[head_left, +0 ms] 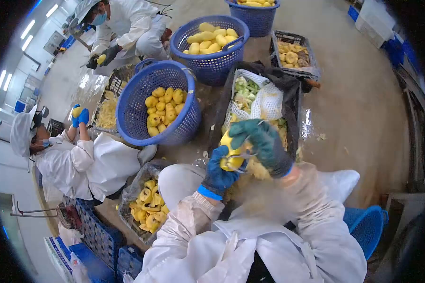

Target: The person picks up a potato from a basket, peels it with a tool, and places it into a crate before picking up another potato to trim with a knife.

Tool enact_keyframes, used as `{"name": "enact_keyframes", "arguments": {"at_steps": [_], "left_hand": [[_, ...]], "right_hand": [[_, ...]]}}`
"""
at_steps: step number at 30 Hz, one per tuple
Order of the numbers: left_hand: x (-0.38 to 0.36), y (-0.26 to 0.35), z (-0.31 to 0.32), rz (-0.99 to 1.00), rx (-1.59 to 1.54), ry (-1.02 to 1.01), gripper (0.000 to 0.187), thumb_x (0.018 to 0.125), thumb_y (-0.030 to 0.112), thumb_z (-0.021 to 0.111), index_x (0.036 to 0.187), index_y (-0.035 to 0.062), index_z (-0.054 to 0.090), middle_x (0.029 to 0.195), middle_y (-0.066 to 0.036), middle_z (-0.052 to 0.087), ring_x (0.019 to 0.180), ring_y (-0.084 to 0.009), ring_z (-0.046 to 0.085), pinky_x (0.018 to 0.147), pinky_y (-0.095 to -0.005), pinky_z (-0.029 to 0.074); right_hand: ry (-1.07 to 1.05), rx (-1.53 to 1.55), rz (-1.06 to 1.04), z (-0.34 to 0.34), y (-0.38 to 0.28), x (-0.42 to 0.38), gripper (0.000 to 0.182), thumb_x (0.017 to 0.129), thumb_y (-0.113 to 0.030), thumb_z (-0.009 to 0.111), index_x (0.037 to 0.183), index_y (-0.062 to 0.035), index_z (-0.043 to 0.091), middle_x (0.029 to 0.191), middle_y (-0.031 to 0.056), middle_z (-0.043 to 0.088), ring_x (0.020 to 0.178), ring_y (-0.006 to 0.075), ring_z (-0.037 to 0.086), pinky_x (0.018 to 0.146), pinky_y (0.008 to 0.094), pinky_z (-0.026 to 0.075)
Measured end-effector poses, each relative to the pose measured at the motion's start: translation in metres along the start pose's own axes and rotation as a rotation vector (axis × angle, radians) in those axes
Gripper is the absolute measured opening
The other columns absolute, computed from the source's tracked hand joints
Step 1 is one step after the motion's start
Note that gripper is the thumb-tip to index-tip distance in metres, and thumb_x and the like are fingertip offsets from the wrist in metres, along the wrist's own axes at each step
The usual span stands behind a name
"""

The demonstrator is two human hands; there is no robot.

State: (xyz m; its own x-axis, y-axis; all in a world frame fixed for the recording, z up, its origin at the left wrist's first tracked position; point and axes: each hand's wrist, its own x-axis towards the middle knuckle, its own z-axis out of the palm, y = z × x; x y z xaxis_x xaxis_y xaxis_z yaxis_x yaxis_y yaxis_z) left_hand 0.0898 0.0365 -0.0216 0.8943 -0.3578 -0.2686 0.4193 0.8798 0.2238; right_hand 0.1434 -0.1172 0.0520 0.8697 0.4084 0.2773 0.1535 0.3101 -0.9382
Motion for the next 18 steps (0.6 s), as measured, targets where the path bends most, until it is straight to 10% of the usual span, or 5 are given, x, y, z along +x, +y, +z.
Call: {"name": "enact_keyframes", "arguments": {"at_steps": [13, 15, 18], "left_hand": [[-0.047, -0.027, 0.028, -0.061, 0.002, 0.071, 0.046, 0.084, 0.02, 0.06, 0.127, 0.0069, 0.048, 0.121, -0.014, 0.056, 0.112, -0.0328, 0.055, 0.097, -0.0478, 0.047], [-0.054, -0.028, 0.036, -0.017, 0.031, 0.078, 0.045, 0.085, 0.021, 0.059, 0.127, 0.0069, 0.049, 0.12, -0.013, 0.056, 0.111, -0.0328, 0.056, 0.097, -0.0483, 0.047], [-0.044, -0.026, 0.015, -0.152, -0.044, 0.04, 0.046, 0.084, 0.019, 0.059, 0.127, 0.0057, 0.048, 0.121, -0.013, 0.055, 0.112, -0.0314, 0.054, 0.098, -0.0481, 0.046]], "right_hand": [[0.223, -0.371, -0.195, -0.06, 0.034, -0.032, 0.02, 0.091, -0.017, 0.055, 0.099, -0.0002, 0.063, 0.099, 0.0098, 0.065, 0.087, 0.0205, 0.061, 0.083, 0.0323, 0.049], [0.353, 0.39, 0.035, -0.066, 0.024, -0.035, 0.023, 0.092, -0.02, 0.055, 0.1, 0.0, 0.064, 0.099, 0.0099, 0.065, 0.085, 0.0187, 0.061, 0.082, 0.0318, 0.048], [-0.032, 0.136, -0.021, 0.0, -0.011, -0.047, 0.023, 0.092, -0.022, 0.056, 0.097, -0.0007, 0.064, 0.093, 0.0064, 0.065, 0.078, 0.0144, 0.061, 0.074, 0.0303, 0.05]]}}
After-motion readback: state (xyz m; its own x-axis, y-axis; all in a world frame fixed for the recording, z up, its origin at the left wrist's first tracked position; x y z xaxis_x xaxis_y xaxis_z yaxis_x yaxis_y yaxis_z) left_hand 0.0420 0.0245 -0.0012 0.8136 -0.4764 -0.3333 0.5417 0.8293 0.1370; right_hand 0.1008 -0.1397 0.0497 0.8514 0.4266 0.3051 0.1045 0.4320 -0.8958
